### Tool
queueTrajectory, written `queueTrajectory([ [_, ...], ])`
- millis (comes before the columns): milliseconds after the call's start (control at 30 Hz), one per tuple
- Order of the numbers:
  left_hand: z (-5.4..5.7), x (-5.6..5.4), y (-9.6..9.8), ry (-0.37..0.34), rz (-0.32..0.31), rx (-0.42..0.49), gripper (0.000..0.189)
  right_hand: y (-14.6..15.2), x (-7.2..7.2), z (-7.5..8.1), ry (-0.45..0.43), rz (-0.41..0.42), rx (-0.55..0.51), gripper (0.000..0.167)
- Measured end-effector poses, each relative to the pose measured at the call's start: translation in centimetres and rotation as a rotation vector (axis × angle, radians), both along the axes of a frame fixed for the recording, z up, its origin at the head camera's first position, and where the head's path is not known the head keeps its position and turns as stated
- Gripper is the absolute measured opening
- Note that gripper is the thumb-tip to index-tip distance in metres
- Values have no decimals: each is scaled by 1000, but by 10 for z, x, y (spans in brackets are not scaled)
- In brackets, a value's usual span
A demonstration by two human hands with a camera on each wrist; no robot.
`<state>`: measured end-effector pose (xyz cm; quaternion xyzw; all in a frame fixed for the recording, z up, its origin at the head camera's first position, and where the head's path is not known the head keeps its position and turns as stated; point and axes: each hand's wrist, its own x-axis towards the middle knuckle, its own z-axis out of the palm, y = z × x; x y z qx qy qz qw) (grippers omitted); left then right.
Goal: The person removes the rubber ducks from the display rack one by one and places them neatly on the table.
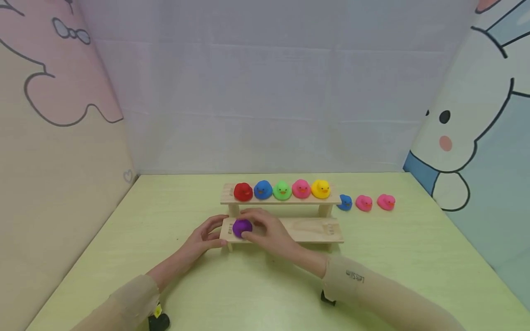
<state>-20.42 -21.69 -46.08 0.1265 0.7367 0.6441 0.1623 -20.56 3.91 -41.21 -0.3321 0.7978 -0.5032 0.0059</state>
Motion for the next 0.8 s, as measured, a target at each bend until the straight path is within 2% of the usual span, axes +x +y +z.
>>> queueTrajectory([
  [333, 0, -1, 1, 8, 0, -14, 66, 0, 0, 0, -47, -3, -15, 38],
  [800, -2, -1, 0, 22, -6, -15, 65, 2, -1, -1, -64, -26, 62, 41],
])
